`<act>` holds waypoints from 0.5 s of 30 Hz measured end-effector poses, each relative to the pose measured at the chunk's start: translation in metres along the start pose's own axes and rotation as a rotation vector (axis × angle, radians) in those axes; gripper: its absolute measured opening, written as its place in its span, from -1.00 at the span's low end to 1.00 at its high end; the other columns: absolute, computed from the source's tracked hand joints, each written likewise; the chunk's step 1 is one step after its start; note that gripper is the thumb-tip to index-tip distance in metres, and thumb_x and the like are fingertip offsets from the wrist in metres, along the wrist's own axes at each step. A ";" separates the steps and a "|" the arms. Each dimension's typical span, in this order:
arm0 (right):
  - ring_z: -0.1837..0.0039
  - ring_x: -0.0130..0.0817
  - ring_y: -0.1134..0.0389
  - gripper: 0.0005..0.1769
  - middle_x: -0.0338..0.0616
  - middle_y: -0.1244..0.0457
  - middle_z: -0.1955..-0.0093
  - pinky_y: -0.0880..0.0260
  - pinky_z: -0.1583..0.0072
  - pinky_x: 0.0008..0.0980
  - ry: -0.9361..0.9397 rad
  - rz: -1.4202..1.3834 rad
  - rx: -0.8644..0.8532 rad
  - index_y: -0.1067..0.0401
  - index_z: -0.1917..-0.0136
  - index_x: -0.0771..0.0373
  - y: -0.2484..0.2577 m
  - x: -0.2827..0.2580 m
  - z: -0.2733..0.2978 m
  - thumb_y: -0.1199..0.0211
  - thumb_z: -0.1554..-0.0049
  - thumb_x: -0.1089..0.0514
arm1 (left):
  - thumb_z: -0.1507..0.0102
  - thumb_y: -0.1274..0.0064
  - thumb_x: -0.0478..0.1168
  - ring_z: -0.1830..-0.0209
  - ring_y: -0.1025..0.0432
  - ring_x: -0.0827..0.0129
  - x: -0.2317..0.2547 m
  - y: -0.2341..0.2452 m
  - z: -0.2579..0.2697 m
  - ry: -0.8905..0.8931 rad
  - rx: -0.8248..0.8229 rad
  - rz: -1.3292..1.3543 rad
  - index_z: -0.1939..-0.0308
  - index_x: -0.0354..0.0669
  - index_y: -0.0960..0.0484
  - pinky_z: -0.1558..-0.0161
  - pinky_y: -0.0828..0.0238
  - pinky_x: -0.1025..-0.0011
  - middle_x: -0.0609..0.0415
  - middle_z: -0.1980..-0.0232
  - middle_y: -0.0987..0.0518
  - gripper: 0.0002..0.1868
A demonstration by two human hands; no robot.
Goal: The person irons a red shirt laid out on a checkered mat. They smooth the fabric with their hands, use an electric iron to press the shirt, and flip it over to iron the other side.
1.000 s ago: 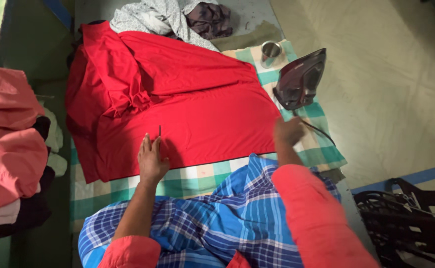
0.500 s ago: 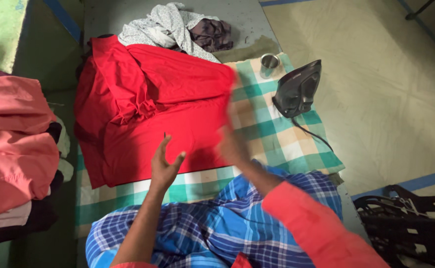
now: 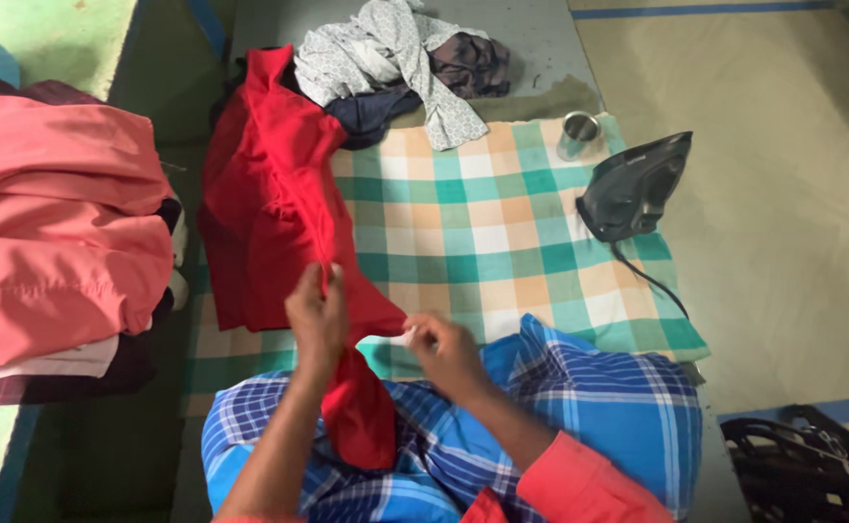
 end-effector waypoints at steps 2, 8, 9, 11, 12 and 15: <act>0.08 -0.28 -0.49 -0.65 -0.07 -0.44 0.13 -0.51 0.00 -0.33 0.015 -0.091 0.109 -0.46 -0.18 0.22 0.012 -0.004 -0.028 -0.30 -0.20 0.02 | -0.40 -0.07 -0.22 0.59 -0.25 0.31 0.032 -0.001 0.022 -0.099 -0.185 -0.021 0.37 -0.31 -0.55 0.48 -0.18 0.22 -0.19 0.55 -0.37 -0.72; -0.42 0.05 -0.26 -0.44 0.23 -0.24 -0.39 -0.28 -0.37 -0.08 0.425 0.231 0.166 -0.46 -0.32 0.20 0.020 -0.013 -0.068 -0.38 -0.16 -0.11 | -0.19 -0.29 -0.20 0.57 -0.42 -0.02 0.161 0.052 0.116 -0.683 -0.861 -0.007 0.53 -0.21 -0.43 0.52 -0.29 0.12 -0.10 0.55 -0.44 -0.65; -0.43 0.00 -0.28 -0.51 0.14 -0.28 -0.38 -0.30 -0.39 -0.12 0.378 0.205 0.125 -0.49 -0.26 0.16 0.016 -0.007 -0.070 -0.39 -0.16 -0.11 | -0.21 -0.30 -0.18 0.55 -0.42 0.01 0.176 0.064 0.124 -0.700 -0.912 0.045 0.53 -0.22 -0.38 0.51 -0.27 0.13 -0.08 0.55 -0.41 -0.60; -0.42 -0.06 -0.31 -0.57 0.02 -0.33 -0.32 -0.30 -0.42 -0.15 0.414 0.139 0.017 -0.50 -0.21 0.12 0.004 -0.003 -0.063 -0.40 -0.15 -0.08 | -0.20 -0.37 -0.15 0.66 -0.33 0.07 0.192 0.083 0.125 -0.794 -0.956 0.034 0.60 -0.24 -0.29 0.60 -0.14 0.13 -0.07 0.62 -0.32 -0.46; -0.39 -0.07 -0.33 -0.57 -0.01 -0.34 -0.28 -0.29 -0.44 -0.15 0.496 0.099 -0.050 -0.48 -0.22 0.13 -0.006 -0.006 -0.050 -0.40 -0.15 -0.06 | -0.20 -0.41 -0.14 0.71 -0.29 0.11 0.195 0.092 0.123 -0.841 -0.976 0.027 0.63 -0.25 -0.24 0.64 -0.07 0.13 -0.06 0.65 -0.28 -0.40; -0.43 0.10 -0.23 -0.47 0.12 -0.25 -0.33 -0.18 -0.46 -0.06 0.667 -0.158 -0.281 -0.35 -0.33 0.28 -0.036 -0.020 -0.005 -0.33 -0.18 0.01 | -0.17 -0.35 -0.17 0.70 -0.31 0.23 0.194 0.122 0.112 -1.132 -0.767 0.027 0.60 -0.15 -0.25 0.68 -0.12 0.25 0.04 0.62 -0.26 -0.48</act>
Point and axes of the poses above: each hand's wrist, its own z-axis away from the middle knuckle, its own y-axis out of the back of the hand, x = y × z, the point moved 4 cm from there along -z, towards the middle knuckle
